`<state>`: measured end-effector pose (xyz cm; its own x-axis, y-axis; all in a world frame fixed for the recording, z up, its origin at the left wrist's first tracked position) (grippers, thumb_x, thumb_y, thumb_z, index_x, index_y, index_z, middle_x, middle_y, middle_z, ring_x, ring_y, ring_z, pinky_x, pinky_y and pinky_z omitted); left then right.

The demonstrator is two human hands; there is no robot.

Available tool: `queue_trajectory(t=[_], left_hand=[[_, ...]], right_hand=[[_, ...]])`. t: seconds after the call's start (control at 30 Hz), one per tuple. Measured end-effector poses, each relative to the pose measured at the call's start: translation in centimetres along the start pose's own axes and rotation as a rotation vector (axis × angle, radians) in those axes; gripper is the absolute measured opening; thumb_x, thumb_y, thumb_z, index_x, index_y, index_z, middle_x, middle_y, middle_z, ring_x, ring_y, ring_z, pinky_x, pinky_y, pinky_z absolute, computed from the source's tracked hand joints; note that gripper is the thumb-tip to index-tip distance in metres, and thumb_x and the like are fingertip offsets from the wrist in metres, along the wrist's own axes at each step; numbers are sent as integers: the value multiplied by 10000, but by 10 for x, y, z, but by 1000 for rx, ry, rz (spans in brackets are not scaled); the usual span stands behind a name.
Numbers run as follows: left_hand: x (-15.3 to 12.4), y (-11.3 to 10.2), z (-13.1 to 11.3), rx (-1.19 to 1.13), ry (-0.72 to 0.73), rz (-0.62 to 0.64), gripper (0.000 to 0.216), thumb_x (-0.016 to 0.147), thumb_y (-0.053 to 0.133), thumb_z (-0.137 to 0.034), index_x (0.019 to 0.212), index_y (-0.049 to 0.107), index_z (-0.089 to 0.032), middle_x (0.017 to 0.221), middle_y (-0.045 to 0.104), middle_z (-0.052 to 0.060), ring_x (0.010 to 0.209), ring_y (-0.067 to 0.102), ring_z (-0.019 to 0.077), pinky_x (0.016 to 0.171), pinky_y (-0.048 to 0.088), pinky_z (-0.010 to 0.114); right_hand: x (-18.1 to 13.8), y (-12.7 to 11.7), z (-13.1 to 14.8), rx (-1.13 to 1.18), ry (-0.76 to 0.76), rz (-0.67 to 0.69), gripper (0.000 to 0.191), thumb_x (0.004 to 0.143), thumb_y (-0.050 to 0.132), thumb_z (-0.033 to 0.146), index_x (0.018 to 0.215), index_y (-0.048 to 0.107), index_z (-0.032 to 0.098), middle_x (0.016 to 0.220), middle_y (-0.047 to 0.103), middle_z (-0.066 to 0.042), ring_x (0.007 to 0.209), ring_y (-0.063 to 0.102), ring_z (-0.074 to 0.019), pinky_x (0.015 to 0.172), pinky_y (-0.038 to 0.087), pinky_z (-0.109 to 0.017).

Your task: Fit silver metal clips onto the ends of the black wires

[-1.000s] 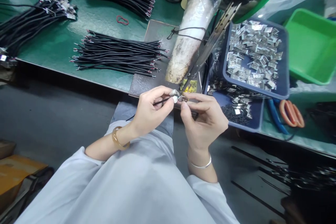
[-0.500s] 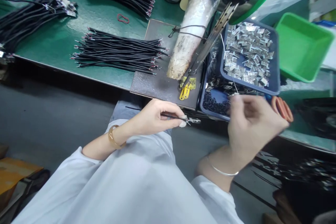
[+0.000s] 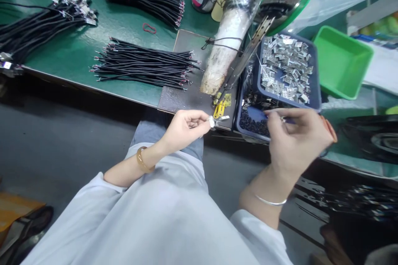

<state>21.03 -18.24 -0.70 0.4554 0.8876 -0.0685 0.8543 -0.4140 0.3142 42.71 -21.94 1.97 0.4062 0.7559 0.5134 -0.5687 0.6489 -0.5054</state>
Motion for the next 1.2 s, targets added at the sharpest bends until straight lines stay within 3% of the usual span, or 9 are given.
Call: queue_trajectory(t=[0.07, 0.13, 0.23, 0.4, 0.77, 0.97, 1.07, 1.2], left_hand=[[-1, 2, 1, 39, 69, -115, 182, 751, 666, -234, 622, 569, -150, 545, 489, -50, 500, 417, 43, 494, 366, 163], [-4, 5, 2, 104, 120, -210, 157, 751, 659, -226, 645, 568, -155, 573, 506, -50, 521, 435, 44, 510, 385, 152], [-7, 9, 2, 250, 189, -251, 136, 770, 641, -199, 662, 567, -161, 579, 495, -56, 506, 407, 39, 471, 352, 133], [-9, 11, -1, 499, 433, -271, 159, 800, 617, -128, 660, 551, -164, 580, 481, -54, 494, 372, 39, 441, 315, 136], [-9, 11, -1, 739, 644, -203, 221, 856, 570, -104, 657, 517, -185, 571, 461, -56, 505, 379, 63, 520, 359, 189], [-10, 8, -3, 763, 740, -102, 155, 871, 567, -97, 745, 598, -181, 592, 543, -38, 532, 443, 76, 546, 386, 197], [-11, 6, -4, 685, 709, -81, 131, 870, 584, -95, 767, 629, -163, 611, 583, -28, 527, 449, 68, 539, 385, 196], [-10, 2, -3, 394, 399, -70, 108, 893, 607, -180, 838, 690, -138, 620, 630, -18, 468, 444, 51, 451, 359, 174]], right_hand=[[-15, 4, 20, 194, 6, -77, 77, 803, 749, 215, 766, 682, 217, 724, 710, -7, 607, 630, -136, 504, 391, -259], [-29, 12, 34, 342, 60, 26, 93, 770, 798, 249, 802, 717, 217, 744, 716, -3, 646, 652, -139, 513, 436, -245], [-44, 29, 43, 310, 150, 170, 68, 824, 754, 284, 826, 747, 217, 793, 730, -10, 635, 644, -122, 525, 465, -238], [-50, 45, 42, 264, 156, 206, 230, 949, 615, 351, 818, 718, 193, 758, 701, -5, 601, 605, -102, 581, 480, -245], [-47, 45, 46, 184, 64, 214, 296, 916, 642, 346, 668, 646, 184, 591, 555, 32, 517, 442, -80, 496, 334, -237], [-43, 45, 38, 325, 226, 141, 230, 868, 688, 417, 825, 741, 196, 681, 664, 19, 465, 414, -58, 432, 307, -214], [-42, 44, 33, 447, 290, 199, 202, 842, 727, 398, 842, 760, 199, 629, 635, 33, 438, 409, -47, 421, 316, -196], [-46, 43, 31, 512, 279, 196, 150, 828, 753, 365, 836, 763, 216, 659, 668, 25, 493, 535, -70, 461, 404, -193]])
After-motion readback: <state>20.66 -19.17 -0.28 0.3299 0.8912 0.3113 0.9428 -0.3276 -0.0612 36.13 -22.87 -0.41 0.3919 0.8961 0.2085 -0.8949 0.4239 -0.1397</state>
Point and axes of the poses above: each hand's wrist, its own x-axis towards the middle knuckle, its own y-axis out of the palm, z = x × y, the point moved 1 cm from there along x, towards the middle knuckle
